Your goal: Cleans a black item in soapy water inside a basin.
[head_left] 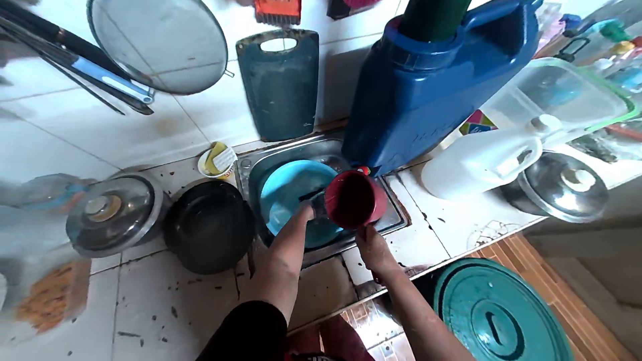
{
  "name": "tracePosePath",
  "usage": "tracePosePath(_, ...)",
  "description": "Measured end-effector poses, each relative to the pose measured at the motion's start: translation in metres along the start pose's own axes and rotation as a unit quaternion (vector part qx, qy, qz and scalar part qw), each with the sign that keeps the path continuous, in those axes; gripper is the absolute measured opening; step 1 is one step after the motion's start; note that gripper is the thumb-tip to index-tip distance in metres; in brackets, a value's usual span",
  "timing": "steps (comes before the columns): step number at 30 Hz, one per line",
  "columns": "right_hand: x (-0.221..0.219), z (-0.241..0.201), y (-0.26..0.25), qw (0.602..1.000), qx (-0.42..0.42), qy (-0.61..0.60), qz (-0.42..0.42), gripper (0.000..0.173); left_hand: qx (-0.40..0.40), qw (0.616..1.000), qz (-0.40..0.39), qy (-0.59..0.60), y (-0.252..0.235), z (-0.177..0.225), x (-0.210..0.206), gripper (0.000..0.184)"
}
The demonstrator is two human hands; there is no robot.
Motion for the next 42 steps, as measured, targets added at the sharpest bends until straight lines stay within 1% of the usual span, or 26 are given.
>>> tracePosePath(2, -0.002, -0.010, 0.001, 0.999, 0.004, 0.049, 0.007, 0.035, 0.012, 1.000, 0.004, 0.007, 0.002, -0.006, -0.001, 0.061)
tracePosePath(4, -0.004, -0.016, -0.001, 0.996, -0.006, 0.088, 0.013, 0.037, 0.014, 1.000, 0.001, 0.002, 0.015, 0.000, 0.004, 0.061)
tracePosePath(7, -0.003, -0.018, -0.003, 0.994, -0.013, 0.099, 0.036, 0.037, -0.001, 1.000, -0.011, -0.024, 0.027, 0.009, 0.008, 0.050)
tracePosePath(8, -0.001, -0.016, -0.004, 0.996, -0.003, 0.077, 0.048, 0.036, -0.012, 1.000, -0.009, -0.026, 0.026, 0.011, 0.007, 0.046)
tracePosePath(10, 0.007, -0.004, -0.006, 0.998, 0.027, -0.016, 0.054, 0.033, -0.045, 0.999, -0.007, -0.027, 0.026, 0.019, 0.010, 0.044)
tracePosePath(12, 0.016, 0.017, -0.008, 0.985, 0.042, -0.166, 0.035, 0.024, -0.055, 0.998, -0.015, -0.010, 0.039, 0.034, 0.026, 0.045)
tracePosePath(13, 0.020, 0.027, -0.005, 0.967, 0.039, -0.250, 0.017, 0.019, -0.056, 0.998, -0.012, 0.006, 0.050, 0.043, 0.040, 0.043)
tracePosePath(14, 0.025, 0.035, -0.002, 0.949, 0.034, -0.314, 0.007, 0.014, -0.075, 0.997, 0.002, 0.016, 0.058, 0.050, 0.056, 0.040)
tracePosePath(15, 0.029, 0.044, 0.001, 0.934, 0.030, -0.355, 0.004, 0.013, -0.107, 0.994, 0.031, 0.011, 0.068, 0.056, 0.075, 0.037)
tracePosePath(17, 0.038, 0.062, 0.004, 0.923, 0.029, -0.384, 0.017, 0.013, -0.178, 0.980, 0.088, 0.001, 0.096, 0.070, 0.117, 0.034)
tracePosePath(20, 0.051, 0.087, 0.010, 0.911, 0.032, -0.406, 0.059, 0.014, -0.265, 0.950, 0.163, 0.008, 0.157, 0.093, 0.173, 0.027)
tracePosePath(23, 0.067, 0.110, 0.010, 0.891, 0.039, -0.446, 0.082, 0.017, -0.336, 0.911, 0.241, 0.006, 0.207, 0.106, 0.207, 0.022)
tracePosePath(25, 0.076, 0.125, 0.006, 0.879, 0.042, -0.466, 0.089, 0.019, -0.378, 0.884, 0.275, 0.014, 0.218, 0.109, 0.214, 0.020)
tracePosePath(27, 0.081, 0.135, -0.001, 0.871, 0.042, -0.482, 0.087, 0.020, -0.406, 0.872, 0.273, 0.027, 0.206, 0.107, 0.206, 0.020)
tracePosePath(29, 0.084, 0.144, -0.010, 0.863, 0.045, -0.498, 0.080, 0.022, -0.401, 0.888, 0.222, 0.028, 0.176, 0.102, 0.182, 0.021)
tracePosePath(31, 0.085, 0.152, -0.017, 0.855, 0.057, -0.510, 0.074, 0.024, -0.363, 0.920, 0.146, 0.016, 0.131, 0.092, 0.142, 0.023)
tracePosePath(32, 0.085, 0.155, -0.019, 0.855, 0.063, -0.510, 0.074, 0.025, -0.332, 0.938, 0.102, 0.012, 0.105, 0.083, 0.118, 0.026)
tracePosePath(34, 0.087, 0.161, -0.022, 0.866, 0.062, -0.488, 0.086, 0.027, -0.242, 0.970, -0.007, 0.008, 0.049, 0.055, 0.078, 0.036)
tracePosePath(35, 0.089, 0.162, -0.021, 0.883, 0.050, -0.457, 0.098, 0.027, -0.187, 0.982, -0.036, 0.004, 0.026, 0.037, 0.061, 0.039)
tracePosePath(36, 0.093, 0.163, -0.020, 0.905, 0.029, -0.408, 0.112, 0.027, -0.131, 0.991, -0.037, -0.005, 0.004, 0.017, 0.045, 0.042)
tracePosePath(37, 0.099, 0.162, -0.019, 0.931, -0.002, -0.342, 0.130, 0.026, -0.077, 0.997, -0.019, -0.014, -0.015, -0.004, 0.029, 0.046)
tracePosePath(38, 0.106, 0.160, -0.016, 0.955, -0.036, -0.255, 0.148, 0.025, -0.035, 0.999, -0.002, -0.019, -0.028, -0.022, 0.013, 0.058)
tracePosePath(39, 0.115, 0.158, -0.011, 0.972, -0.065, -0.156, 0.165, 0.027, -0.015, 0.999, 0.003, -0.031, -0.033, -0.031, -0.004, 0.072)
tracePosePath(40, 0.124, 0.154, -0.005, 0.975, -0.076, -0.086, 0.189, 0.034, -0.010, 0.998, -0.009, -0.053, -0.031, -0.033, -0.020, 0.083)
tracePosePath(41, 0.131, 0.148, 0.001, 0.972, -0.065, -0.032, 0.225, 0.042, -0.012, 0.996, -0.030, -0.079, -0.024, -0.028, -0.034, 0.085)
tracePosePath(42, 0.136, 0.138, 0.006, 0.962, -0.037, -0.002, 0.269, 0.046, -0.022, 0.993, -0.050, -0.108, -0.016, -0.022, -0.045, 0.081)
Point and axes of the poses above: each hand's wrist, its own y-axis away from the middle knuckle, its own x-axis out of the back of the hand, z = x × y, the point moved 3 cm from there along -y, towards the middle knuckle, and after that the axes turned 5 degrees about -z, right-handed, at the moved point
